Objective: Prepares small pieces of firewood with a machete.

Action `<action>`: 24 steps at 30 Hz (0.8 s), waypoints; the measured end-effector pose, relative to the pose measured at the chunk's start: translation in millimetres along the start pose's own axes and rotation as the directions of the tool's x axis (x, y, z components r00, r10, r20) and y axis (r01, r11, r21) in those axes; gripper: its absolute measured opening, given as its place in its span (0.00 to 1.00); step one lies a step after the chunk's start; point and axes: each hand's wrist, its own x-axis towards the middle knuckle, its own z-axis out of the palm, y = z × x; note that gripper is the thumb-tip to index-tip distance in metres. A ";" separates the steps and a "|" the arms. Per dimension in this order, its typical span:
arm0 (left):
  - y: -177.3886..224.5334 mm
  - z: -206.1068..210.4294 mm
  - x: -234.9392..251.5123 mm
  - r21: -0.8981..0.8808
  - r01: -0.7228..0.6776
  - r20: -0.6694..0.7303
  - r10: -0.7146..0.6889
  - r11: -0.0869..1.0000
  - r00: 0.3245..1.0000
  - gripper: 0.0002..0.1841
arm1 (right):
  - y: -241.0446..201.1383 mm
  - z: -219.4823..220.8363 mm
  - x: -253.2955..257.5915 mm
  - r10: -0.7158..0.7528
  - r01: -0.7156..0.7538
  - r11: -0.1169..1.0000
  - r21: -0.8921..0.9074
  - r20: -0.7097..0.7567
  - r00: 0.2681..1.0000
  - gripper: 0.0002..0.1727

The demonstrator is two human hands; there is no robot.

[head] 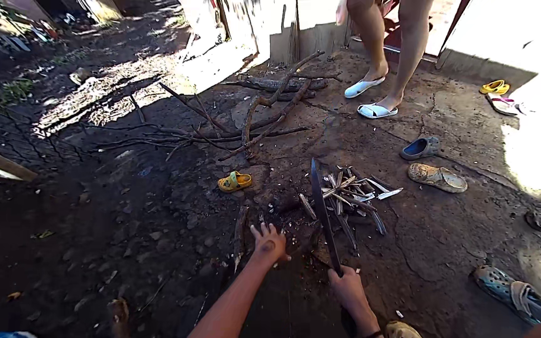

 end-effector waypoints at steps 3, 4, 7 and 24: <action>-79.4 -77.1 -8.9 -0.114 -0.023 0.095 0.034 0.993 0.995 0.24 | -6.7 -14.0 -14.6 -0.085 0.092 0.982 0.168 -0.045 0.995 0.15; -109.4 -100.0 -12.1 -0.128 0.004 0.081 0.006 0.992 0.997 0.20 | -14.1 -17.7 -25.3 -0.155 0.173 0.947 0.272 -0.087 0.984 0.13; -191.6 -149.1 -27.5 0.079 0.268 -0.111 -0.258 0.960 0.960 0.11 | -44.2 -25.9 -43.3 -0.407 0.486 0.688 0.539 -0.268 0.873 0.09; -350.5 -57.1 -62.7 -0.490 0.475 0.032 -0.530 0.731 0.848 0.15 | -41.1 -10.5 -35.0 -0.442 0.562 0.742 0.366 -0.364 0.820 0.08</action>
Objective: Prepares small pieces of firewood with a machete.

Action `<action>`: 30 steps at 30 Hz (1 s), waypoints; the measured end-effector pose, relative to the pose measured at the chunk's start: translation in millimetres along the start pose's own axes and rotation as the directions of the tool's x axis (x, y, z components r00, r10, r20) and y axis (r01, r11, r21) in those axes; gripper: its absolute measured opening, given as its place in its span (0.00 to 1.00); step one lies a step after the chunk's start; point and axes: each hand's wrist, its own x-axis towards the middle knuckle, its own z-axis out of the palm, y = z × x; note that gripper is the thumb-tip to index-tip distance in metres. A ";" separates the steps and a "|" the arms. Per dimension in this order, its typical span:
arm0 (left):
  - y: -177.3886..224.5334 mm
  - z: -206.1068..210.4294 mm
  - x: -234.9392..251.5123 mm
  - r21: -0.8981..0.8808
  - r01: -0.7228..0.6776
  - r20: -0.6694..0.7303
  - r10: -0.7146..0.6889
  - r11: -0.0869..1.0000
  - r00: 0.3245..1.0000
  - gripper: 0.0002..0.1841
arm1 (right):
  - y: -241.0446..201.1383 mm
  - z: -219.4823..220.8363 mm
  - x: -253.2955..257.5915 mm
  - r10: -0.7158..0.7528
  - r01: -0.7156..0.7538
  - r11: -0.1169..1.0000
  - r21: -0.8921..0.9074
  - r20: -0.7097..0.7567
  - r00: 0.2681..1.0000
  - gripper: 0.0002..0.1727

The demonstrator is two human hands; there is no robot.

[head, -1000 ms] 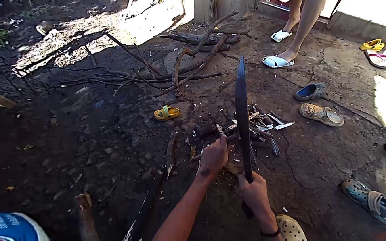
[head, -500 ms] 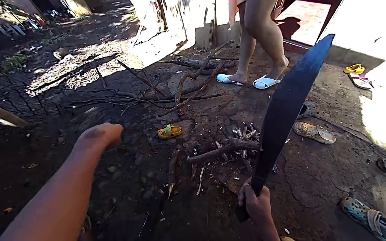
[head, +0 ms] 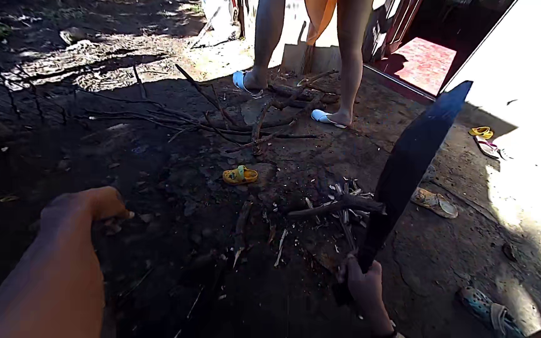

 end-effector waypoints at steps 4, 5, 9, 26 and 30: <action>15.8 -2.8 6.6 0.069 -0.201 -0.079 0.206 0.977 0.975 0.07 | 69.1 -1.7 5.5 0.486 -0.427 0.734 -0.529 -0.030 0.873 0.16; 21.2 -2.3 7.4 0.057 -0.235 -0.077 0.239 0.970 0.968 0.08 | 81.0 -5.1 9.6 0.543 -0.463 0.682 -0.566 -0.032 0.839 0.17; 17.7 -4.0 23.9 -0.111 -0.264 -0.105 0.253 0.958 0.962 0.10 | 74.3 -12.0 5.2 0.569 -0.512 0.689 -0.512 -0.055 0.820 0.16; -21.3 -13.4 51.5 -0.249 -0.108 0.135 0.144 0.963 0.980 0.08 | 105.9 10.0 -16.0 0.571 -0.516 0.727 -0.453 -0.018 0.820 0.16; -18.7 -7.7 31.8 -0.258 -0.035 0.090 0.060 0.966 0.994 0.10 | 85.8 8.2 -21.3 0.434 -0.390 0.744 -0.542 -0.051 0.900 0.13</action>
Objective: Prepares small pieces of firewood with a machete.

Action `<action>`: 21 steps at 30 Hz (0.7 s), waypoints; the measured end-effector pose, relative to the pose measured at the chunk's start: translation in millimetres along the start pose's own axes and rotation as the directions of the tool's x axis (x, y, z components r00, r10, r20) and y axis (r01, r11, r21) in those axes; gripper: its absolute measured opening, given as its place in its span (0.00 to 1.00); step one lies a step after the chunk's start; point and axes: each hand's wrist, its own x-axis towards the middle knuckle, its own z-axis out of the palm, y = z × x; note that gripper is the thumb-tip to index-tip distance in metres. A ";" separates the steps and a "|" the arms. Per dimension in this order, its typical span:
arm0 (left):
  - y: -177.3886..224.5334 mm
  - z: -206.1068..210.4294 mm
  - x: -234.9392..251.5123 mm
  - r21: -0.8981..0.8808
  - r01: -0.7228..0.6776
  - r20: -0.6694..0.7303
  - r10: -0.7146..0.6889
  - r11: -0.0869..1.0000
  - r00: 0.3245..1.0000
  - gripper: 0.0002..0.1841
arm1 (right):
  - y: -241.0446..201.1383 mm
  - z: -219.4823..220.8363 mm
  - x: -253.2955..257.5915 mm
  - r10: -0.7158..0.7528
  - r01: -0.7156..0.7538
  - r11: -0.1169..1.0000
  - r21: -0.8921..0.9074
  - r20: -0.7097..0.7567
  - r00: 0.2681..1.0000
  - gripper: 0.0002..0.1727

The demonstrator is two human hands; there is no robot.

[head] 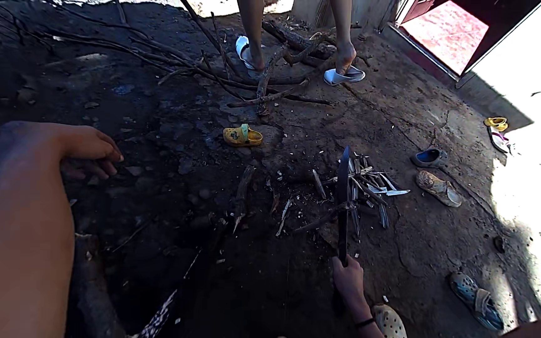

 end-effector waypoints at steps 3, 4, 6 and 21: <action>-10.5 10.9 11.3 0.002 0.029 0.000 -0.029 1.000 1.000 0.12 | -12.8 -7.0 -14.7 -0.242 0.251 0.968 0.031 -0.166 0.956 0.10; -10.4 13.6 11.7 0.007 0.044 0.021 -0.044 0.999 0.999 0.12 | -15.8 -6.5 -14.2 -0.294 0.311 0.949 0.053 -0.207 0.933 0.10; -8.5 16.1 13.1 0.024 0.055 0.039 -0.056 0.998 0.998 0.13 | -16.9 -0.6 -9.4 -0.257 0.272 0.960 0.066 -0.177 0.950 0.10; 21.1 21.4 -11.7 0.037 0.031 -0.005 -0.031 0.999 1.000 0.14 | -24.4 -16.2 -15.3 -0.043 0.040 0.998 0.044 0.077 0.996 0.12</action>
